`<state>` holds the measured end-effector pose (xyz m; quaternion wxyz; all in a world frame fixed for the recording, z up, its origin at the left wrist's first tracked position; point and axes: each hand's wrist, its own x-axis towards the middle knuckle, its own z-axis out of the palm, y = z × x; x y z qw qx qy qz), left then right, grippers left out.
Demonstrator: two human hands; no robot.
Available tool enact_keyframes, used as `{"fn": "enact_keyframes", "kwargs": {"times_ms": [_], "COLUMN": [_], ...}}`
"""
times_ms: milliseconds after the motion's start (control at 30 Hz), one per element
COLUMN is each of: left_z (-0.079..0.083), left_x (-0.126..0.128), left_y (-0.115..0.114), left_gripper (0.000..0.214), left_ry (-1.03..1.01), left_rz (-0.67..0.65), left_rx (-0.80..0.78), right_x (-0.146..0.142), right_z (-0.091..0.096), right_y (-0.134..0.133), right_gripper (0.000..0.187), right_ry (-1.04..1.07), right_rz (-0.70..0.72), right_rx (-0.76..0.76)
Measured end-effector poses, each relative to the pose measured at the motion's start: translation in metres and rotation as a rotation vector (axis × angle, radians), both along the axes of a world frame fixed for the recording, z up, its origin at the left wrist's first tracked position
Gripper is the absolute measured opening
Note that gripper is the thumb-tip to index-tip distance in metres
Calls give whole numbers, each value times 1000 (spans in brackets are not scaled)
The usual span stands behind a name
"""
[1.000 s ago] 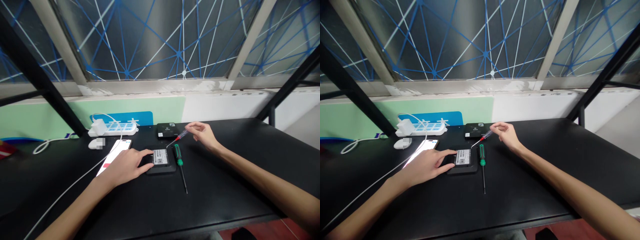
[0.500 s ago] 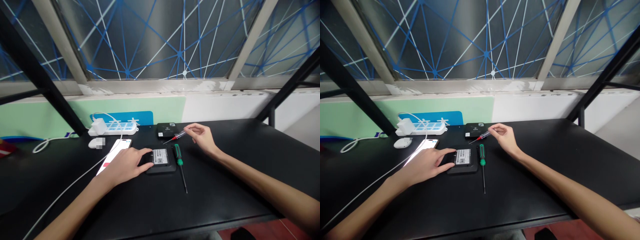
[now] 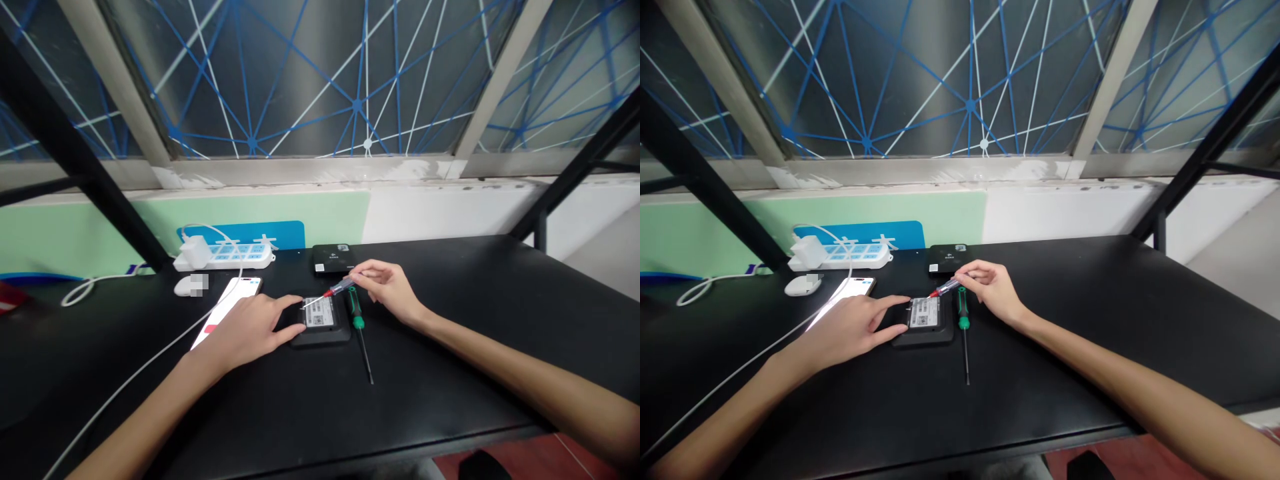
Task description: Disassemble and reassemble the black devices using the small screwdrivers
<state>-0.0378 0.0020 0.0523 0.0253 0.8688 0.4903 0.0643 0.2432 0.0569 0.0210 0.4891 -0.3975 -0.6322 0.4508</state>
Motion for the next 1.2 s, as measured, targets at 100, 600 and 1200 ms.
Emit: {"fn": "enact_keyframes", "kwargs": {"times_ms": [100, 600, 1200], "left_z": [-1, 4, 5], "left_x": [-1, 4, 4], "left_y": [-1, -1, -2], "left_gripper": [46, 38, 38], "left_ry": [0, -30, -27], "left_rz": [-3, -46, -52], "left_rx": [1, 1, 5], "right_x": [1, 6, 4], "right_z": [1, -3, -3], "right_y": [1, 8, 9], "right_gripper": [21, 28, 26], "right_ry": [8, -16, 34], "right_rz": [-21, -84, -102], "right_rx": [5, -3, -89]}}
